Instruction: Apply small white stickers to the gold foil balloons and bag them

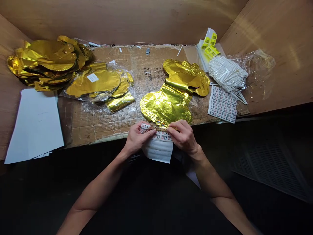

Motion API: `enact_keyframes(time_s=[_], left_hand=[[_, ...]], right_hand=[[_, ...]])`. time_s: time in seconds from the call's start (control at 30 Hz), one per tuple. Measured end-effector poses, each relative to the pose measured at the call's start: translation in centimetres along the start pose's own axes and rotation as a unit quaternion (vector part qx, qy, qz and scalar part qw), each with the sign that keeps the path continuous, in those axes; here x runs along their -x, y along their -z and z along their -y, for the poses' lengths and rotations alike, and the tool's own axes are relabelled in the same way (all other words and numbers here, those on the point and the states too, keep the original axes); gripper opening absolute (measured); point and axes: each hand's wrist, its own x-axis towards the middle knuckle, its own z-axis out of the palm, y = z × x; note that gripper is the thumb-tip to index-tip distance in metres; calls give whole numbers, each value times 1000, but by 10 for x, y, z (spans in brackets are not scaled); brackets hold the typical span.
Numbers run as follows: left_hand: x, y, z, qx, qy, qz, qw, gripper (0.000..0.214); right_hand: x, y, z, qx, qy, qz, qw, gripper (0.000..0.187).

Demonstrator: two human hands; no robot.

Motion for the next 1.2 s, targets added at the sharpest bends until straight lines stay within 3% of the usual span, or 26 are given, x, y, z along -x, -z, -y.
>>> enact_keyframes(time_s=[0.1, 0.17, 0.23, 0.33, 0.4, 0.47, 0.53, 0.6, 0.67, 0.77, 0.9, 1.03, 1.1, 1.2], left_hand=[[-1, 3, 3, 21, 26, -10, 999, 37], [0, 6, 5, 25, 41, -19, 999, 37], [3, 12, 6, 10, 36, -46, 998, 37], [6, 21, 6, -64, -25, -67, 995, 29], [4, 25, 4, -148, -112, 3, 983, 18], [-3, 24, 2, -258, -217, 120, 934, 7], [-12, 21, 3, -366, -287, 208, 860, 5], [-20, 18, 7, -440, -301, 240, 811, 13], [-25, 17, 13, -470, -296, 244, 795, 20], [-26, 21, 17, -471, -296, 250, 792, 23], [-24, 26, 9, -470, -289, 278, 787, 20], [-25, 27, 0, -448, -265, 286, 804, 20], [-26, 26, -2, -410, -246, 279, 833, 14], [-26, 26, -3, -251, -184, 209, 927, 5]], right_hand=[[5, -10, -1, 55, 70, -16, 996, 18], [6, -13, 1, 38, 106, -33, 993, 21], [2, -12, 5, -14, 93, -72, 993, 19], [-18, -6, 4, -119, -79, -99, 985, 6], [-36, -6, -4, -167, -212, -33, 962, 15], [-54, -13, -13, -177, -280, 59, 942, 18], [-68, -23, -20, -122, -300, 123, 938, 20], [-74, -30, -23, -11, -292, 157, 943, 25], [-75, -32, -25, 104, -282, 144, 943, 27], [-70, -23, -33, 140, -262, 100, 950, 24], [-59, -18, -45, 28, -192, 167, 967, 24], [-58, -20, -57, -102, -207, 177, 957, 29], [-69, -9, -76, -168, -236, 183, 939, 32], [-100, 27, -124, -159, -298, 121, 933, 39]])
